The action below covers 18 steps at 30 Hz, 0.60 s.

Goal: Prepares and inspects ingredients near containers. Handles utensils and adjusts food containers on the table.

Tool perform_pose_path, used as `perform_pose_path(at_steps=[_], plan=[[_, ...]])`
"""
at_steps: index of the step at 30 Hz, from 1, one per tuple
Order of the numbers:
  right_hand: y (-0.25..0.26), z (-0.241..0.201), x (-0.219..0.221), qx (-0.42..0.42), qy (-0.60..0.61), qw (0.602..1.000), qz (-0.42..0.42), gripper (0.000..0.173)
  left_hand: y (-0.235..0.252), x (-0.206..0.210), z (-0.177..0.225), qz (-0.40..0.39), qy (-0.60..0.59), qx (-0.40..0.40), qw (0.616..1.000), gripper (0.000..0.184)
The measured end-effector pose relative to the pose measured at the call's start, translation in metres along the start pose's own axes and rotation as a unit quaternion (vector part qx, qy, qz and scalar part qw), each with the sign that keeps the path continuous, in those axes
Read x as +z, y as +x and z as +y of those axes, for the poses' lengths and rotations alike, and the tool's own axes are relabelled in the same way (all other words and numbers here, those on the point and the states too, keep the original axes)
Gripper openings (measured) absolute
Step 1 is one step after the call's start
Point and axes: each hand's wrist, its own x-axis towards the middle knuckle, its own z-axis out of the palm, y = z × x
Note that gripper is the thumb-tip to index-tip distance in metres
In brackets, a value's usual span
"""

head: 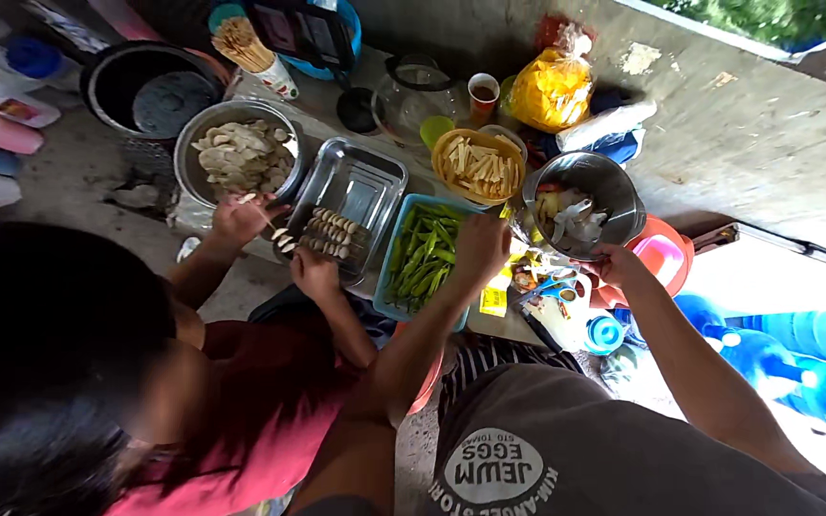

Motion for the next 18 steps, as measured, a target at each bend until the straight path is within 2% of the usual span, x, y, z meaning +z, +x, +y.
perform_pose_path(at_steps=[4,7,9,11,13,14,15,16,18], plan=[[-0.036,-0.016,-0.003,-0.023,0.045,0.999,0.006,0.013,0.057,-0.060,-0.044,0.082,-0.081,-0.059,0.992,0.040],[-0.067,-0.022,-0.015,-0.058,0.077,0.995,0.013,0.011,0.124,-0.093,-0.087,0.158,-0.169,-0.128,0.964,0.049],[-0.087,-0.019,-0.029,-0.080,0.074,0.993,0.041,0.010,0.173,-0.102,-0.118,0.218,-0.222,-0.207,0.927,0.063],[-0.105,-0.013,-0.047,-0.093,0.068,0.991,0.073,0.010,0.217,-0.108,-0.141,0.251,-0.231,-0.313,0.887,0.087],[-0.121,-0.003,-0.064,-0.102,0.060,0.987,0.106,0.014,0.247,-0.106,-0.153,0.254,-0.223,-0.397,0.853,0.107],[-0.129,0.001,-0.072,-0.106,0.054,0.986,0.120,0.017,0.253,-0.104,-0.150,0.256,-0.229,-0.418,0.841,0.108],[-0.137,0.005,-0.077,-0.110,0.051,0.983,0.136,0.019,0.249,-0.109,-0.134,0.236,-0.240,-0.431,0.838,0.101],[-0.148,0.008,-0.078,-0.116,0.046,0.981,0.149,0.023,0.238,-0.127,-0.110,0.161,-0.270,-0.442,0.840,0.091],[-0.158,0.015,-0.086,-0.115,0.055,0.979,0.162,0.029,0.233,-0.138,-0.090,0.126,-0.298,-0.462,0.826,0.081]])
